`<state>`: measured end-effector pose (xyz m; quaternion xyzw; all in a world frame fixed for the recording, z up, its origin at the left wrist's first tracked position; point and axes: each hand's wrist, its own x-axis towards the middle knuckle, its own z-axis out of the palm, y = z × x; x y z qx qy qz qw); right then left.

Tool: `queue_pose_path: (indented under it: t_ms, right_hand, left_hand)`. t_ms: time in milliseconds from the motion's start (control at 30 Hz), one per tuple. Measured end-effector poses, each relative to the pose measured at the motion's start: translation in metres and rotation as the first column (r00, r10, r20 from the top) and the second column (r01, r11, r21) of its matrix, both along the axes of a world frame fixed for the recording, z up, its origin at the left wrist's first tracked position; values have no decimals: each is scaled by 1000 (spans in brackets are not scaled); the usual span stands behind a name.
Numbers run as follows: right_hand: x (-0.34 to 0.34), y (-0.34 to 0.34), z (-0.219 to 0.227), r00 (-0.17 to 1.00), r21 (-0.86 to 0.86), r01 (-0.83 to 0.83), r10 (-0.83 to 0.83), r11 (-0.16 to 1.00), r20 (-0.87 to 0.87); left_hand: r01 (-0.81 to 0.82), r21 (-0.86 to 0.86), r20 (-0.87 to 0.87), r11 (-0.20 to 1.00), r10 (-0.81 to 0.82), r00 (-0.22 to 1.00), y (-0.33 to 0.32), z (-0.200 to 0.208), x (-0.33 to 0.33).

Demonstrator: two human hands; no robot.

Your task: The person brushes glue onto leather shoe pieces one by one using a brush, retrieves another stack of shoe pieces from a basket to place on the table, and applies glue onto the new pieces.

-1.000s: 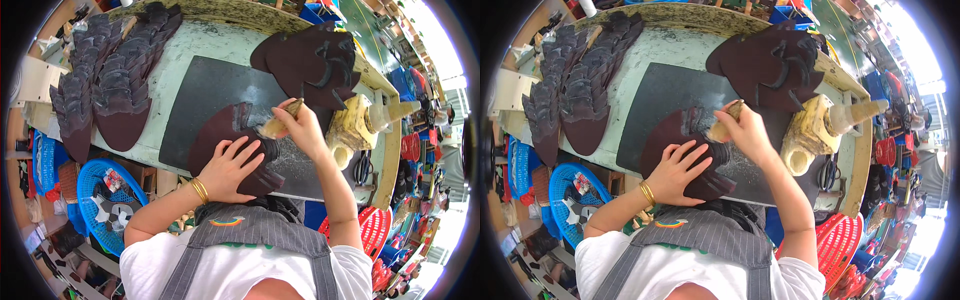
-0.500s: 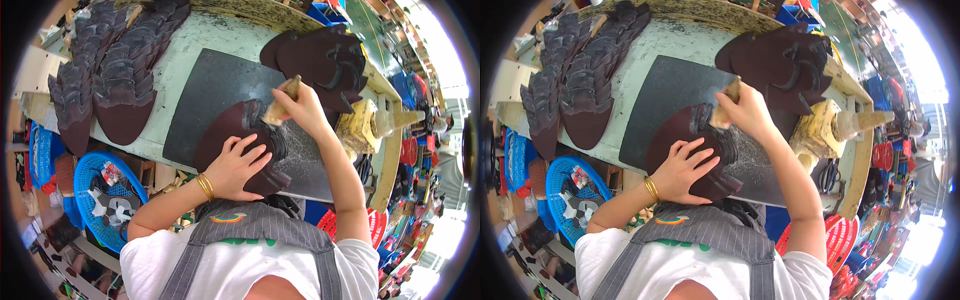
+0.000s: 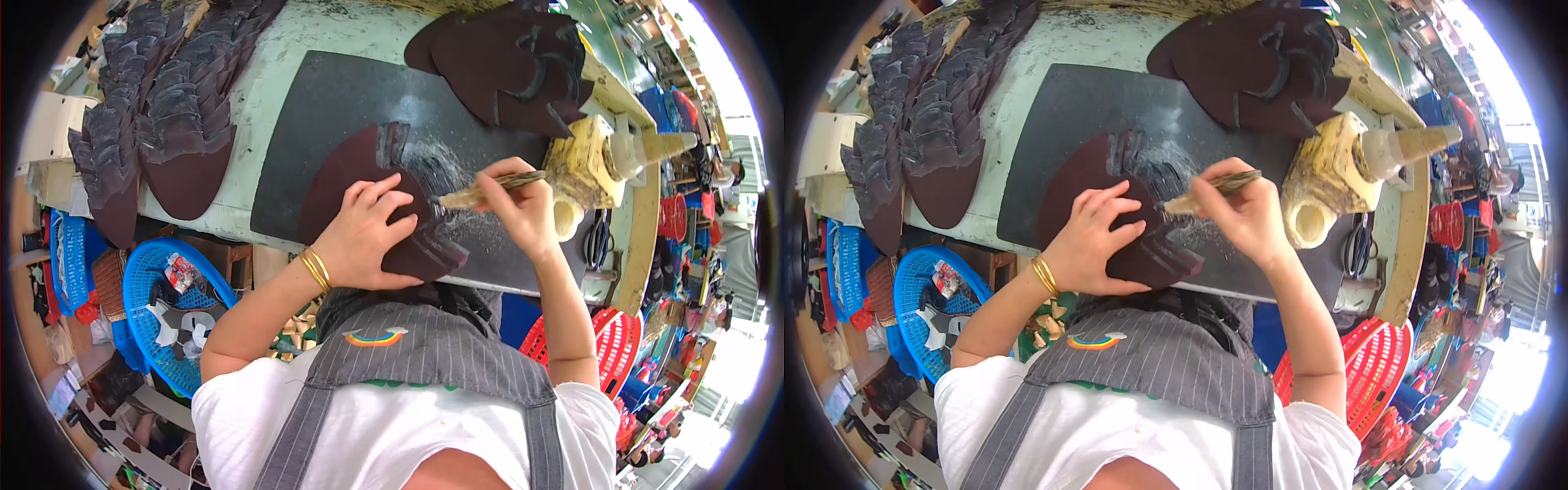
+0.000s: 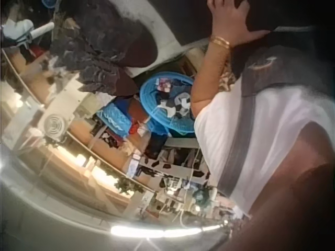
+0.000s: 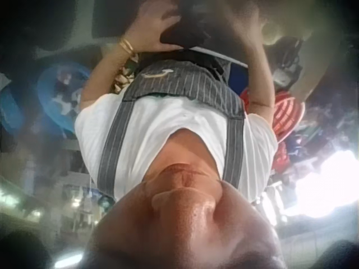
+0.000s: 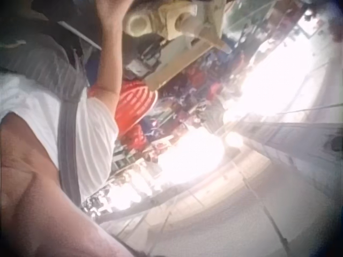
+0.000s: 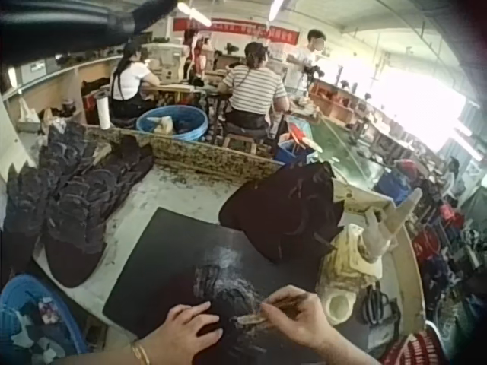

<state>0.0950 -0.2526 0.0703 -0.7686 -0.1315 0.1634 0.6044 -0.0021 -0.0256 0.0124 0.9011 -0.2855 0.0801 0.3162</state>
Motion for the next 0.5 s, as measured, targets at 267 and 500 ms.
queue_pose_path:
  t_ms: [267, 500]
  right_hand:
    - [4, -29, 14, 989, 38, 135, -137, 990, 50]
    - [10, 10, -15, 999, -108, -18, 14, 994, -42]
  left_hand:
    - [-21, 34, 7, 999, 21, 1000, -5, 0, -3]
    - [-53, 77, -50, 996, 57, 997, -4, 7, -12]
